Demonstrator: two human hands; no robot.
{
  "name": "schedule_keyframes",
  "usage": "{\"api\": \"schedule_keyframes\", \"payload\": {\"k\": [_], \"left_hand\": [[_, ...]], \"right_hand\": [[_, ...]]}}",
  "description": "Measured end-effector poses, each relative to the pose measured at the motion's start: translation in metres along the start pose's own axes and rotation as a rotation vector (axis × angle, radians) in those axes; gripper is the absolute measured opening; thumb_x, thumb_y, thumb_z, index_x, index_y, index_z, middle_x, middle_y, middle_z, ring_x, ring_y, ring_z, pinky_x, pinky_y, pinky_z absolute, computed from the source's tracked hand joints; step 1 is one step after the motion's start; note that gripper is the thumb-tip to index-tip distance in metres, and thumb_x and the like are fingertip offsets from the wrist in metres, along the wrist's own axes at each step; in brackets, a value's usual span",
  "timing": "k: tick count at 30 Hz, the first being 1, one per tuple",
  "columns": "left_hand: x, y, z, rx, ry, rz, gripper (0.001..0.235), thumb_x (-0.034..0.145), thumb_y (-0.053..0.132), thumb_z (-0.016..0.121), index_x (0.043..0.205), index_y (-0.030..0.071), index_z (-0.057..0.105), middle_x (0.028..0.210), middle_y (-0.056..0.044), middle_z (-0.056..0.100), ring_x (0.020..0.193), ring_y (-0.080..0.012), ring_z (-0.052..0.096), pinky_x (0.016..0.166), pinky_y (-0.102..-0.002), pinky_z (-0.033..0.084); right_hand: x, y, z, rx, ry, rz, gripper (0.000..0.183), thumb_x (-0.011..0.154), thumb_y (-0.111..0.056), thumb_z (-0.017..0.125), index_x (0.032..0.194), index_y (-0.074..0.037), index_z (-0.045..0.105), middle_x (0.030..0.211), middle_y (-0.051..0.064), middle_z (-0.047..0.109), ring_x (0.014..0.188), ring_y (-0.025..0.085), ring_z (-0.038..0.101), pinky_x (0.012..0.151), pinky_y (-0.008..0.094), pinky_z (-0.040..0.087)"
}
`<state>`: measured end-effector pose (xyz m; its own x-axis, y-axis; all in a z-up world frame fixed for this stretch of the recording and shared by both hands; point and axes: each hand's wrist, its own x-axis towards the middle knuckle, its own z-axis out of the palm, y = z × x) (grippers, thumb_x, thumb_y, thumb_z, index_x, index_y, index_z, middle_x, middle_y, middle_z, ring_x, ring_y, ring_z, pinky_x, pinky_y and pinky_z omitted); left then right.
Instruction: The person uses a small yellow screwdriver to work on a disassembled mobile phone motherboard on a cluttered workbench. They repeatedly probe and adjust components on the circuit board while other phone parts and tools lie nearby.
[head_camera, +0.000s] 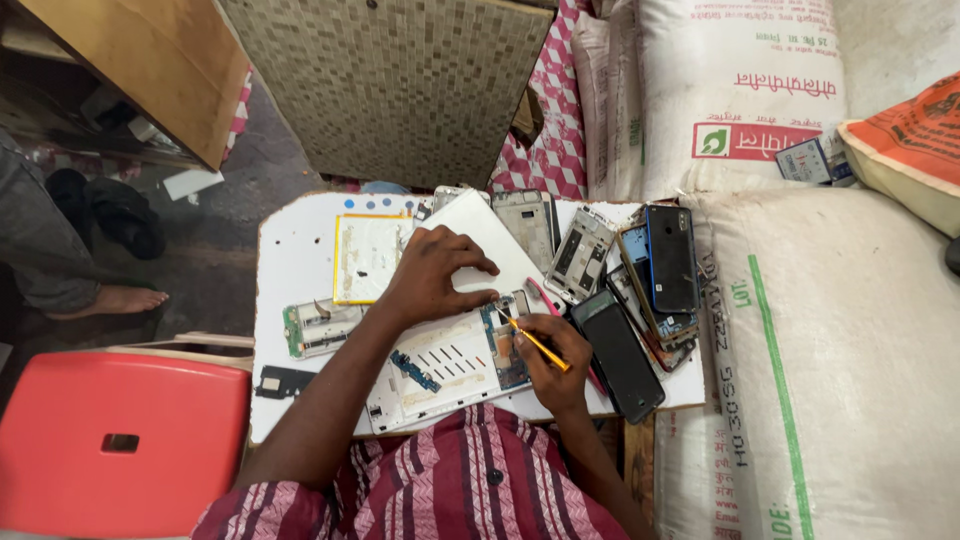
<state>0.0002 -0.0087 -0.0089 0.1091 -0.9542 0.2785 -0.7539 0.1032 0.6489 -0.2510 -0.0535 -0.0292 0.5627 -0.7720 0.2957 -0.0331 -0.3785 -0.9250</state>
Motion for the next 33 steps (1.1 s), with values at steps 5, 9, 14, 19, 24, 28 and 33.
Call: {"api": "schedule_keyframes", "payload": {"k": [5, 9, 14, 19, 24, 28, 33], "left_hand": [[-0.0005, 0.0016, -0.0026, -0.002, 0.020, 0.023, 0.035, 0.074, 0.051, 0.085, 0.098, 0.026, 0.081, 0.100, 0.006, 0.072, 0.095, -0.0205, 0.058, 0.089, -0.040, 0.038], [-0.0006, -0.0004, -0.0009, -0.008, 0.007, 0.001, 0.033, 0.075, 0.051, 0.084, 0.098, 0.027, 0.081, 0.101, 0.007, 0.073, 0.095, -0.0195, 0.059, 0.090, -0.039, 0.038], [0.0001, 0.0017, -0.0026, 0.000, 0.017, 0.023, 0.035, 0.074, 0.051, 0.084, 0.098, 0.025, 0.081, 0.100, 0.005, 0.072, 0.096, -0.0213, 0.058, 0.089, -0.040, 0.038], [-0.0006, 0.0008, -0.0019, -0.007, 0.002, 0.006, 0.035, 0.075, 0.052, 0.084, 0.098, 0.025, 0.081, 0.101, 0.005, 0.072, 0.097, -0.0202, 0.058, 0.090, -0.039, 0.038], [-0.0015, 0.0020, -0.0018, -0.009, 0.005, 0.001, 0.036, 0.074, 0.052, 0.084, 0.099, 0.026, 0.081, 0.100, 0.005, 0.072, 0.098, -0.0204, 0.058, 0.092, -0.040, 0.037], [-0.0004, 0.0026, -0.0025, -0.002, -0.025, -0.031, 0.037, 0.074, 0.053, 0.084, 0.099, 0.026, 0.082, 0.100, 0.005, 0.072, 0.097, -0.0211, 0.057, 0.092, -0.040, 0.037], [-0.0009, 0.0027, -0.0027, -0.012, -0.017, -0.019, 0.038, 0.074, 0.053, 0.084, 0.100, 0.025, 0.081, 0.101, 0.005, 0.071, 0.098, -0.0209, 0.057, 0.093, -0.039, 0.036]], "right_hand": [[0.0008, -0.0004, -0.0002, -0.007, -0.002, 0.056, 0.018, 0.087, 0.003, 0.074, 0.104, 0.001, 0.075, 0.096, 0.011, 0.074, 0.075, 0.010, 0.066, 0.064, 0.024, 0.053], [-0.0005, 0.0030, 0.0000, 0.005, -0.006, -0.016, 0.014, 0.092, 0.002, 0.072, 0.106, 0.000, 0.073, 0.103, 0.010, 0.074, 0.084, 0.011, 0.071, 0.071, 0.024, 0.057], [0.0027, 0.0032, 0.0020, -0.005, 0.007, -0.018, 0.016, 0.092, 0.001, 0.072, 0.108, 0.000, 0.073, 0.105, 0.011, 0.074, 0.087, 0.011, 0.071, 0.073, 0.024, 0.058], [0.0002, 0.0028, 0.0015, 0.016, 0.003, -0.017, 0.015, 0.091, 0.002, 0.072, 0.107, 0.000, 0.073, 0.106, 0.011, 0.074, 0.085, 0.010, 0.070, 0.072, 0.024, 0.056], [0.0014, 0.0036, 0.0019, 0.038, -0.002, -0.013, 0.016, 0.090, 0.002, 0.073, 0.106, -0.001, 0.073, 0.106, 0.011, 0.074, 0.083, 0.010, 0.070, 0.070, 0.024, 0.056], [0.0018, 0.0026, 0.0019, 0.022, -0.002, -0.045, 0.017, 0.090, 0.002, 0.073, 0.107, -0.001, 0.074, 0.106, 0.011, 0.075, 0.083, 0.009, 0.070, 0.070, 0.023, 0.057], [0.0022, 0.0009, 0.0023, 0.039, -0.006, -0.006, 0.015, 0.092, 0.002, 0.072, 0.106, 0.000, 0.074, 0.101, 0.011, 0.075, 0.081, 0.009, 0.070, 0.067, 0.023, 0.056]]}}
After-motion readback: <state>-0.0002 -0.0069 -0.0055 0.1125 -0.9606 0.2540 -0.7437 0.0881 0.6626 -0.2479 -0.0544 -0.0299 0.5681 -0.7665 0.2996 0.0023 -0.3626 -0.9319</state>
